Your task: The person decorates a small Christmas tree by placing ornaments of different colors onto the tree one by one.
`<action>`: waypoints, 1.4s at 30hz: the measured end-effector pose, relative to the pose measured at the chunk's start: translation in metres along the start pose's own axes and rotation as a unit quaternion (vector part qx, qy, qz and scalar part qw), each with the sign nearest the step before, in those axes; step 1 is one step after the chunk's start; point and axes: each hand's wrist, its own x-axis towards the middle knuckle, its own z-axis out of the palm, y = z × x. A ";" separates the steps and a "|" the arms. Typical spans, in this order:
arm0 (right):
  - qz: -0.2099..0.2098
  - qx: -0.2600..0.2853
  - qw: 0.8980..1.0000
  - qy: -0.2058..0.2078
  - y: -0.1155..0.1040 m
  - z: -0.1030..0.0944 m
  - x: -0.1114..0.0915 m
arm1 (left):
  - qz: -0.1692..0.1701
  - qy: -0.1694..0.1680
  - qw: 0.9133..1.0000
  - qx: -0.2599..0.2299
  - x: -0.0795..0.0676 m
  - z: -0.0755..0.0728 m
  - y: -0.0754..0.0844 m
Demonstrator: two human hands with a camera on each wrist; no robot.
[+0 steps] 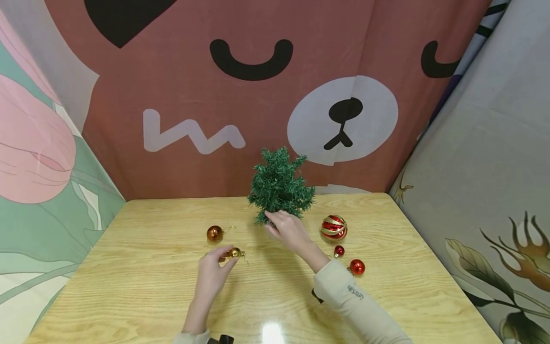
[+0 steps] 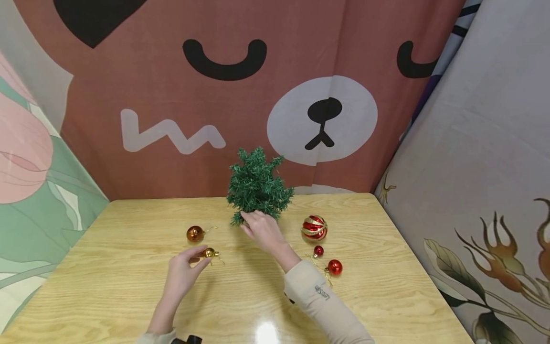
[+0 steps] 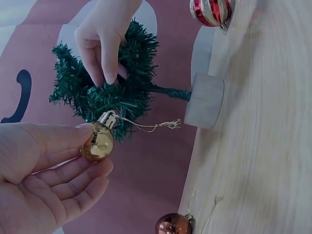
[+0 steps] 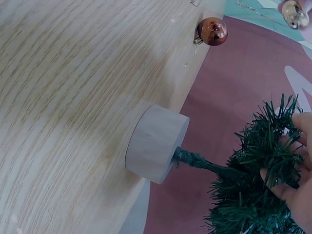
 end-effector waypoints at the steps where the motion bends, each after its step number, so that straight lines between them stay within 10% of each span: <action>1: 0.002 -0.002 1.000 0.003 -0.001 0.000 0.001 | 0.005 0.000 1.000 0.000 0.001 0.001 0.001; 23: 0.013 -0.008 0.999 0.038 -0.004 0.002 0.003 | 0.068 0.024 0.997 -0.030 0.034 0.009 0.022; 42: 0.011 0.096 0.991 0.092 -0.003 0.004 -0.003 | 0.070 0.036 0.996 -0.051 0.053 0.014 0.034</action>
